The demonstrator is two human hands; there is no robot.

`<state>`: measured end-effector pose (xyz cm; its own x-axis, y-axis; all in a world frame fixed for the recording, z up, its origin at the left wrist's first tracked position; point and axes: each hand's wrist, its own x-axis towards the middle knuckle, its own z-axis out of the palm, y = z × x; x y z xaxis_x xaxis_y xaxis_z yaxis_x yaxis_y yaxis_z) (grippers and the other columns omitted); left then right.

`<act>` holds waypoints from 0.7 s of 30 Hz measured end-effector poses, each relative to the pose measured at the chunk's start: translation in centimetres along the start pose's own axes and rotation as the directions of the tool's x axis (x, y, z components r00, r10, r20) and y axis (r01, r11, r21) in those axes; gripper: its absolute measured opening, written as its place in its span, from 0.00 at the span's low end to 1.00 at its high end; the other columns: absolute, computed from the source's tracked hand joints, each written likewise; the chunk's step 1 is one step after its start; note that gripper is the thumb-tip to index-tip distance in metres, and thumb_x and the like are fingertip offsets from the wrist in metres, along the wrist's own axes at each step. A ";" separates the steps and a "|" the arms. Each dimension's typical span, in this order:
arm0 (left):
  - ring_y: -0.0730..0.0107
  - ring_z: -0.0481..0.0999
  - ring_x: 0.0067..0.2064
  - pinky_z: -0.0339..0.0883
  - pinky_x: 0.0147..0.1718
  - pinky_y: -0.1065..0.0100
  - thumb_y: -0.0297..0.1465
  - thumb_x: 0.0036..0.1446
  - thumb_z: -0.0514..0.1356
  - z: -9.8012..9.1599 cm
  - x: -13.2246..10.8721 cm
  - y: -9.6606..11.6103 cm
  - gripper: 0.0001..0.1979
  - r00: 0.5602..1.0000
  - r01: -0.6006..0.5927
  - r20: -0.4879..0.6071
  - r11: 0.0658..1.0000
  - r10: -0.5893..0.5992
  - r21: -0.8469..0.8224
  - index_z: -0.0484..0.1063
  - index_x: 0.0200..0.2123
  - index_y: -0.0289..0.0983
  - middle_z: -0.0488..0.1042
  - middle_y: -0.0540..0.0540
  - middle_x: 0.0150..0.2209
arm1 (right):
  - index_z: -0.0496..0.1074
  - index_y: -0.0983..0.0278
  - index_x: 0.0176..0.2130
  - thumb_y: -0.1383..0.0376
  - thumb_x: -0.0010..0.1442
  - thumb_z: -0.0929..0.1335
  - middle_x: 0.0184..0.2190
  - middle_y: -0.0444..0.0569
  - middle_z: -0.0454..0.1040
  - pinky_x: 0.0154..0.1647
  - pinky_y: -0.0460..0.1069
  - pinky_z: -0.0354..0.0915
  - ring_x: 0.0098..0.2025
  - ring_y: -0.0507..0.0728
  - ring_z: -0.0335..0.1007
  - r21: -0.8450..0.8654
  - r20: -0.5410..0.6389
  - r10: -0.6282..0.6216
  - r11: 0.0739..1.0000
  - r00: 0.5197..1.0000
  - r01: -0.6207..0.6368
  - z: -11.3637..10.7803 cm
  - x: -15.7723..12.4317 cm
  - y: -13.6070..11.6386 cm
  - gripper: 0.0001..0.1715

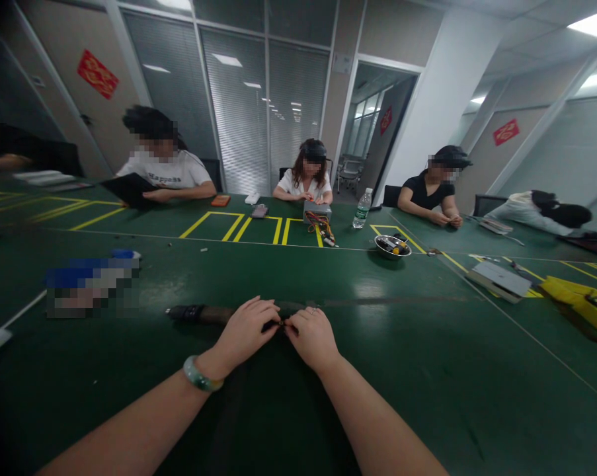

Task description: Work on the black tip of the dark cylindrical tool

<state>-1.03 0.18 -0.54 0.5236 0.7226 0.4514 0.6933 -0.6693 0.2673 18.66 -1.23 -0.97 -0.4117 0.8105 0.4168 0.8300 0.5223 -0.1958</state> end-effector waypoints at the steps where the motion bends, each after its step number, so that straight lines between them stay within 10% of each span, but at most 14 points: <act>1: 0.65 0.70 0.51 0.53 0.61 0.55 0.25 0.56 0.60 0.0 0.0 0.0 0.06 1.000 0.005 -0.001 1.000 -0.005 -0.009 0.71 0.37 0.42 0.74 0.51 0.44 | 0.75 0.60 0.35 0.69 0.59 0.71 0.34 0.43 0.76 0.45 0.51 0.59 0.38 0.55 0.69 0.005 -0.002 0.001 1.000 1.000 -0.001 0.0 0.0 0.0 0.03; 21: 0.64 0.72 0.44 0.63 0.48 0.61 0.25 0.55 0.62 0.1 -0.1 0.1 0.05 0.999 0.044 0.012 0.997 -0.043 -0.061 0.70 0.36 0.38 0.73 0.49 0.39 | 0.76 0.60 0.37 0.68 0.62 0.69 0.39 0.47 0.76 0.44 0.52 0.63 0.42 0.57 0.69 -0.103 -0.055 -0.107 0.990 0.993 0.101 0.3 0.4 0.1 0.05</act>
<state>-0.95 0.04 -0.58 0.4987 0.7529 0.4295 0.6843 -0.6461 0.3380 18.50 -0.79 -1.10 -0.4766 0.7345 0.4830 0.8186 0.5711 -0.0607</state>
